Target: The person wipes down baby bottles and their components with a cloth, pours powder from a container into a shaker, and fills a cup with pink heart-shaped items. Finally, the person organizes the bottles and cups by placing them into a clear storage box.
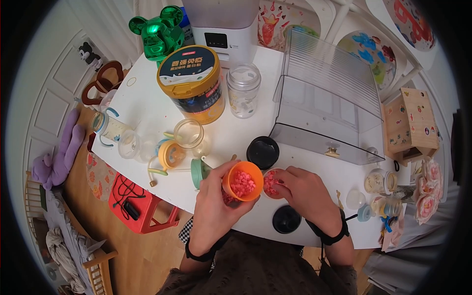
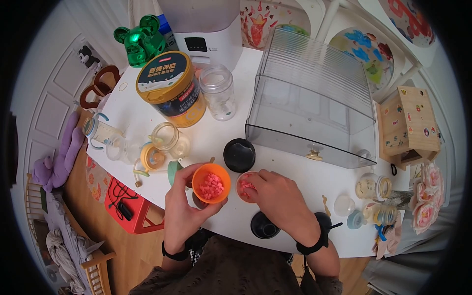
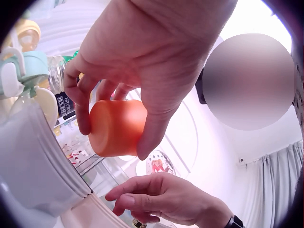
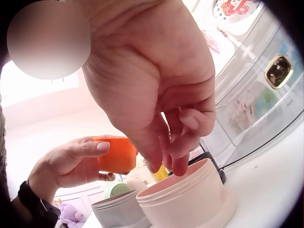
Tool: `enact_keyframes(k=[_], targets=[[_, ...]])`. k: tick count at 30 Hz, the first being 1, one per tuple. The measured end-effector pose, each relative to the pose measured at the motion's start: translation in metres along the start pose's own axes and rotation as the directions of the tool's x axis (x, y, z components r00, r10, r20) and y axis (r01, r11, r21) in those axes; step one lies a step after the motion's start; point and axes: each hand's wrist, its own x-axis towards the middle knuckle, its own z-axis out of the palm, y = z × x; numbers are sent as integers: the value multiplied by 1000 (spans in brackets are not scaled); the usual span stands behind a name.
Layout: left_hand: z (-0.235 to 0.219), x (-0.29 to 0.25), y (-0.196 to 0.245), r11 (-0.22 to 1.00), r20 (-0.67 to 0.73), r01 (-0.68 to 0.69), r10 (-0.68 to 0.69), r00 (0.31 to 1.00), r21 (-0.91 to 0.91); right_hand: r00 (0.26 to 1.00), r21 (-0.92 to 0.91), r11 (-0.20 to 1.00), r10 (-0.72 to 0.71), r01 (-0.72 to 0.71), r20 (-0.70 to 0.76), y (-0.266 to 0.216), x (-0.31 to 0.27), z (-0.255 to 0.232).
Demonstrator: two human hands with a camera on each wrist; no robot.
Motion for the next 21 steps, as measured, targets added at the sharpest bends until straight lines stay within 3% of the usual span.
enact_keyframes(k=[5, 7, 10, 12, 16, 18, 19, 21], targets=[[-2, -1, -2, 1000, 52, 19, -18, 998, -16, 999, 9, 999, 46, -46, 19, -6, 1, -9], [0, -1, 0, 999, -2, 33, -33, 999, -3, 997, 4, 998, 70, -70, 30, -6, 0, -11], [2, 0, -2, 999, -2, 3, -3, 1000, -33, 998, -74, 997, -9, 14, 62, 1, -1, -2], [2, -1, 1, 999, 7, 10, -10, 1000, -42, 971, 20, 988, -152, 151, 186, 4, 1, 4], [0, -2, 6, 998, 36, -3, 6, 999, -61, 980, -140, 985, -76, 103, 185, -1, -1, 2], [-1, -1, 4, 996, 35, -4, 7, 999, -84, 992, -102, 990, -100, 92, -75, -16, -5, -15], [0, -1, 3, 994, 38, -5, 9, 999, -108, 992, -103, 990, -101, 93, -75, -20, -6, -22], [2, 0, 2, 996, 61, -28, 34, 998, -86, 935, -12, 972, -228, 233, -270, -26, -6, -32]])
